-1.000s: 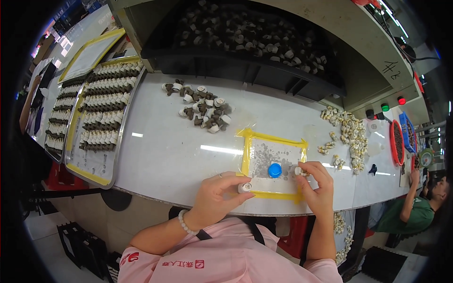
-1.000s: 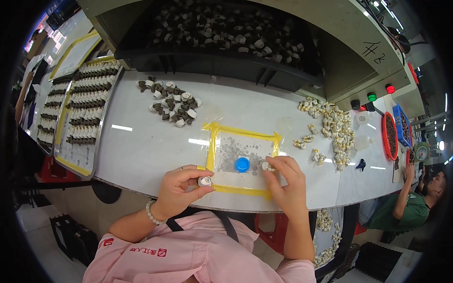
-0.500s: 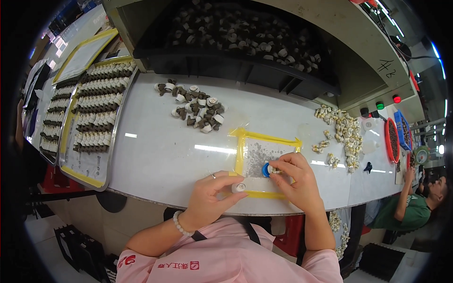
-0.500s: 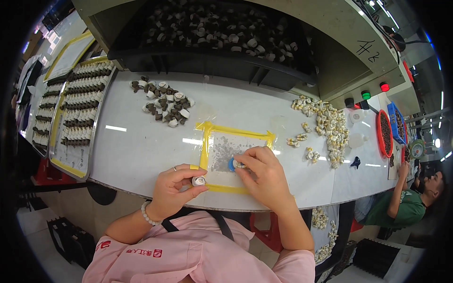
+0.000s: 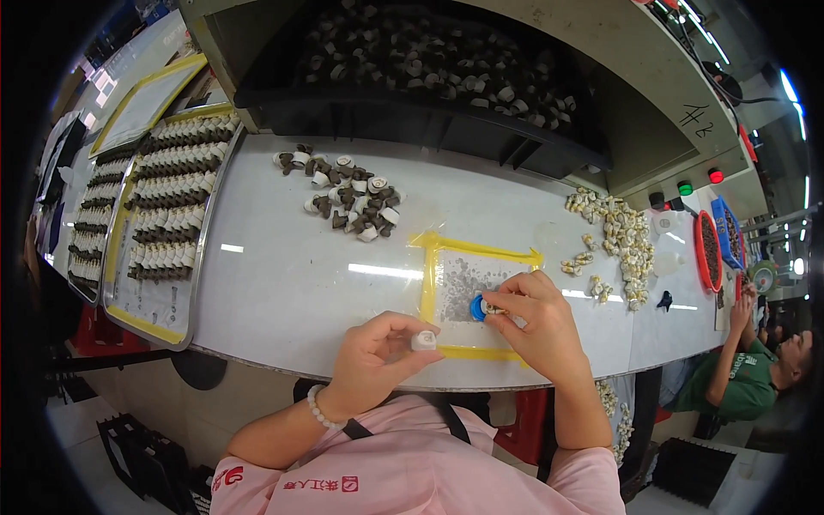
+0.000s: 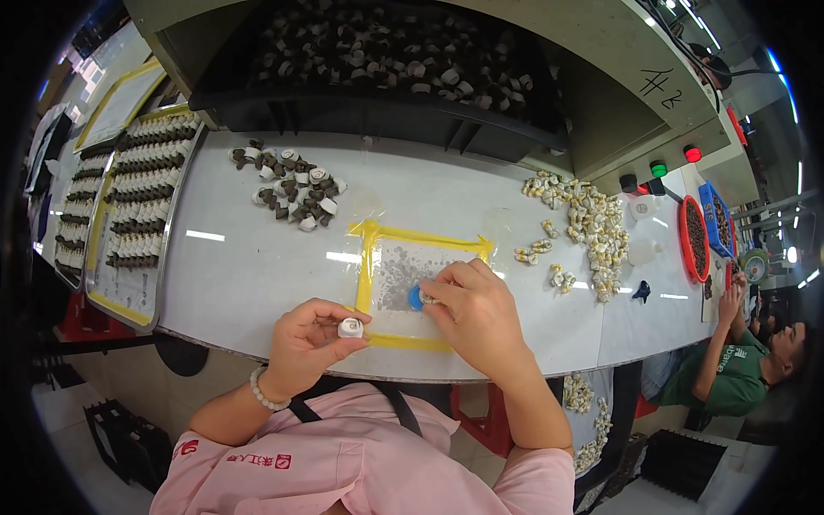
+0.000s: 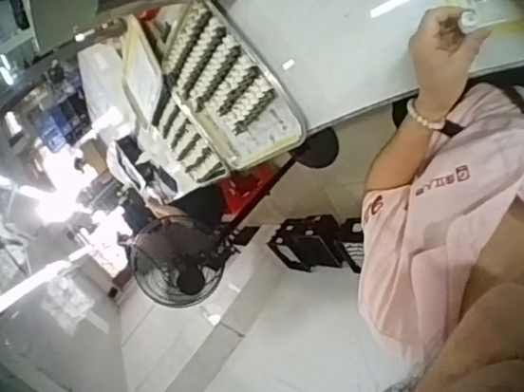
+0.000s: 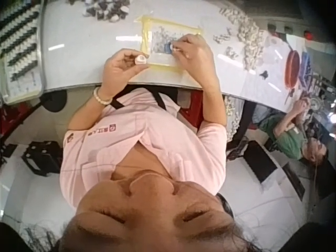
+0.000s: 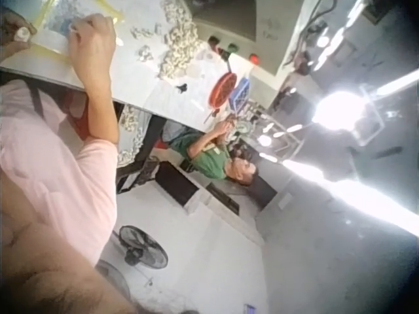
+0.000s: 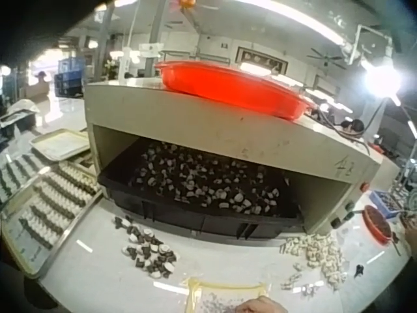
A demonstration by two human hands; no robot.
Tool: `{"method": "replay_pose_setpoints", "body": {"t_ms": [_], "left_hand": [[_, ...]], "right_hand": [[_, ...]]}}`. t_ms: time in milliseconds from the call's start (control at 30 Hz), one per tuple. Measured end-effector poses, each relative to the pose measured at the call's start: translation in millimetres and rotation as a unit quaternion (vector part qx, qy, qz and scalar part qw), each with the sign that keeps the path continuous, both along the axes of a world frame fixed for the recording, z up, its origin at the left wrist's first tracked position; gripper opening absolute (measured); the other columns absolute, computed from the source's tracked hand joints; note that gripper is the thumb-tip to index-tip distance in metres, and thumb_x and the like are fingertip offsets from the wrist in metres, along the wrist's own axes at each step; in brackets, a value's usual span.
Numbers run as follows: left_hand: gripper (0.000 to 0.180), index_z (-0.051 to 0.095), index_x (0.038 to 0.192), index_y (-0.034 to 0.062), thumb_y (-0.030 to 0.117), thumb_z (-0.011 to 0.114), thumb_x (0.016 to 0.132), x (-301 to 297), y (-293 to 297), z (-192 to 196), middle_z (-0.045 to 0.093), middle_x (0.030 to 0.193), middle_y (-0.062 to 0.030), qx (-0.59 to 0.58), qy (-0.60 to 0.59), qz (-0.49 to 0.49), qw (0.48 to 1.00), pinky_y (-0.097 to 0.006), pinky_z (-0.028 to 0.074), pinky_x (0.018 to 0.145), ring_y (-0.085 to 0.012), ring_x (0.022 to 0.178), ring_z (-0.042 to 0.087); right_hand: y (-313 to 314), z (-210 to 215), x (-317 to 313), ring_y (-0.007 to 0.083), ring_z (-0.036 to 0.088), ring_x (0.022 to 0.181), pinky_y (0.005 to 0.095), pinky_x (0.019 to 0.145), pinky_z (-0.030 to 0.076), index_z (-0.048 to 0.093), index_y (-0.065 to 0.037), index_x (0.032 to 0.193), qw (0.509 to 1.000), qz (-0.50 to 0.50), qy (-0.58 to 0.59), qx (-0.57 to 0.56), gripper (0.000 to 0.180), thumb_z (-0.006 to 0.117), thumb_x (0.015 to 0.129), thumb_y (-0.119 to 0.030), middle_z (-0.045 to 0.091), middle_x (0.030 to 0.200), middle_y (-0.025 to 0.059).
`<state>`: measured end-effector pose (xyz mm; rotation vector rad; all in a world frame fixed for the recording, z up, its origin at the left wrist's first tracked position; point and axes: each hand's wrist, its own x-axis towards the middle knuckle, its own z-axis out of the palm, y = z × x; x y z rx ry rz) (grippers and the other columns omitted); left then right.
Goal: The person assembles and organizes small plastic or rubber cylindrical components by hand, taking them from a component bin and arranging them on a workstation sorting tray.
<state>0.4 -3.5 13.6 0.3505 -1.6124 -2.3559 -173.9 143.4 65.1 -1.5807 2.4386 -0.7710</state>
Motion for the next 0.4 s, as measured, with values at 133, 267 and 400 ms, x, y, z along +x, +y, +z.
{"method": "replay_pose_setpoints", "body": {"t_ms": [133,267,400], "left_hand": [[0.023,0.054,0.109,-0.0052,0.000,0.059,0.087,1,-1,10,0.062,0.104,-0.0146,0.028,-0.009,-0.006,1.000,-0.026,0.051,0.080,-0.0144,0.090,0.061],[0.028,0.050,0.117,-0.0047,0.009,0.054,0.092,1,2,9,0.062,0.100,-0.0135,0.037,-0.026,-0.021,0.999,-0.025,0.051,0.075,-0.0139,0.082,0.060],[0.057,0.024,0.140,-0.0006,0.010,0.053,0.093,-5,8,3,0.063,0.099,-0.0156,0.105,-0.010,-0.030,0.994,-0.026,0.050,0.076,-0.0156,0.081,0.060]], "right_hand": [[9,-7,2,0.0210,0.056,0.077,0.0306,0.067,0.046,0.069,-0.003,0.093,0.991,-0.055,-0.107,-0.059,0.027,0.071,0.067,-0.002,0.061,0.083,0.0079],[13,-8,7,0.0174,0.060,0.080,0.0274,0.068,0.047,0.068,-0.003,0.099,0.966,-0.092,-0.224,-0.095,0.027,0.070,0.072,-0.003,0.063,0.089,0.0084],[18,-14,10,0.0176,0.060,0.081,0.0264,0.072,0.047,0.068,-0.005,0.102,0.946,-0.075,-0.287,-0.132,0.028,0.069,0.074,-0.002,0.065,0.093,0.0092]]}}
